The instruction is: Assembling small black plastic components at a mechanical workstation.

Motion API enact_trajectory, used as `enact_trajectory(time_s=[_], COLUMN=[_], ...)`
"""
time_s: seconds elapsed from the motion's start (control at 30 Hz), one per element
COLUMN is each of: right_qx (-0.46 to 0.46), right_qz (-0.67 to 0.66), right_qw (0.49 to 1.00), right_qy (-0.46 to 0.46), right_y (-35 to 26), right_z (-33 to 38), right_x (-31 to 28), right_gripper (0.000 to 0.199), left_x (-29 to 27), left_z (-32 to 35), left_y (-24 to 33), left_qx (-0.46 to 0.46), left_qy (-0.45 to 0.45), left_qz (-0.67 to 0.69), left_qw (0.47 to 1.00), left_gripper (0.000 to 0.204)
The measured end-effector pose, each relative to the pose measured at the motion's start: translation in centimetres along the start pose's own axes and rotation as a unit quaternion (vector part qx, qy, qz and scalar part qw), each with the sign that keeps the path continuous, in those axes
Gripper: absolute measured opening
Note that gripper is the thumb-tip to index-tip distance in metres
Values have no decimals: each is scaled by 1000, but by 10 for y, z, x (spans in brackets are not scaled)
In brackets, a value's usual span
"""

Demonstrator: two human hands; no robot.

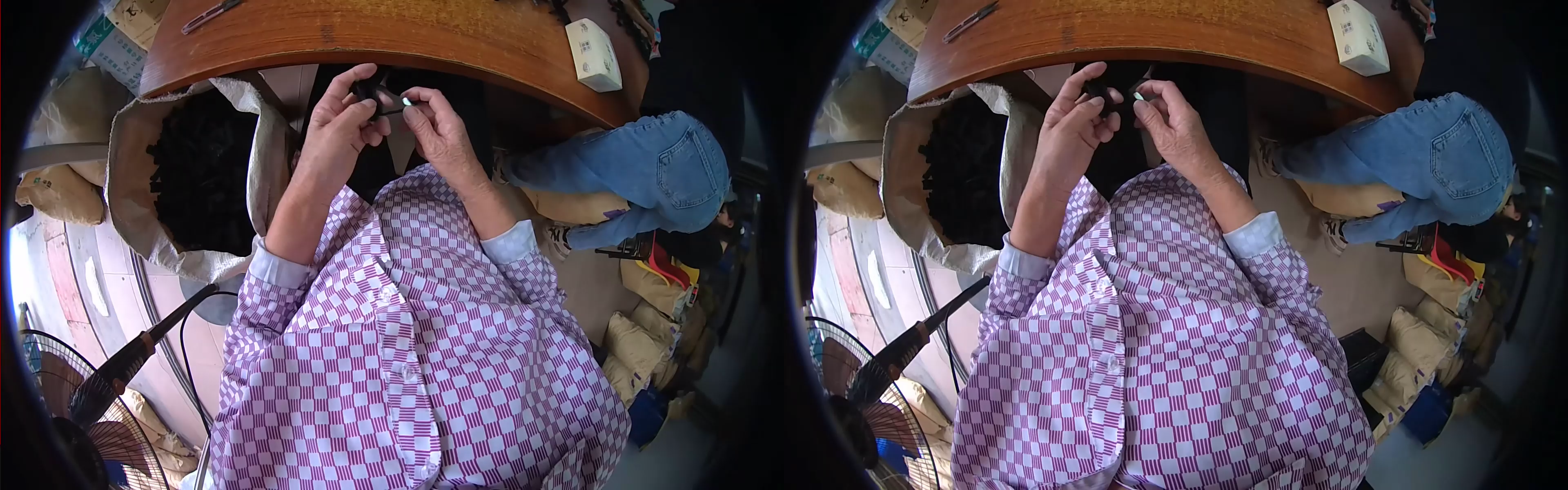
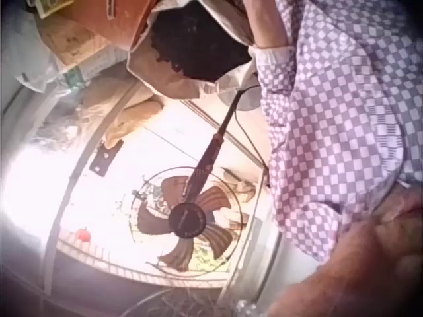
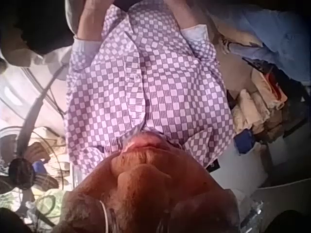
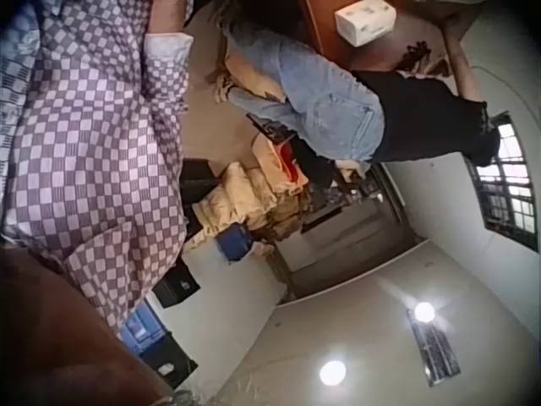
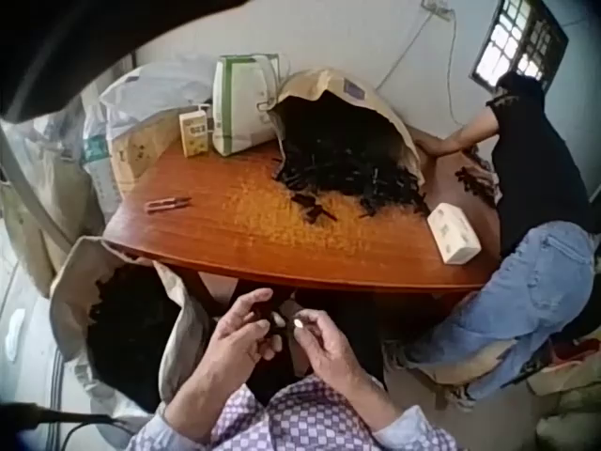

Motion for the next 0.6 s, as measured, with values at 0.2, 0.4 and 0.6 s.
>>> enact_trajectory(time_s=[0.2,0.4,0.6], right_qx=[116,194,189], right_qz=[-205,-318,-299], right_qw=[969,913,923], right_qy=[-73,-168,-155], right_y=[3,7,24], right_z=[-1,2,5], right_x=[13,20,8], right_gripper=[14,24,24], left_x=[4,31,45], left_z=[8,14,17], left_y=[-8,-17,-31], left_qx=[-49,-88,-129], left_qy=[-45,-138,-170], left_qz=[60,56,67], left_qw=[996,985,975], left_gripper=[39,36,37])
Point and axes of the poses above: each hand's wrist, its own z-axis away from the middle knuckle, its own x-axis out of the palm, y = z × x, the point moved 10 cm from there along -z, towards the middle knuckle, and after that the axes turned 1 degree about y, right-handed, at the moved point
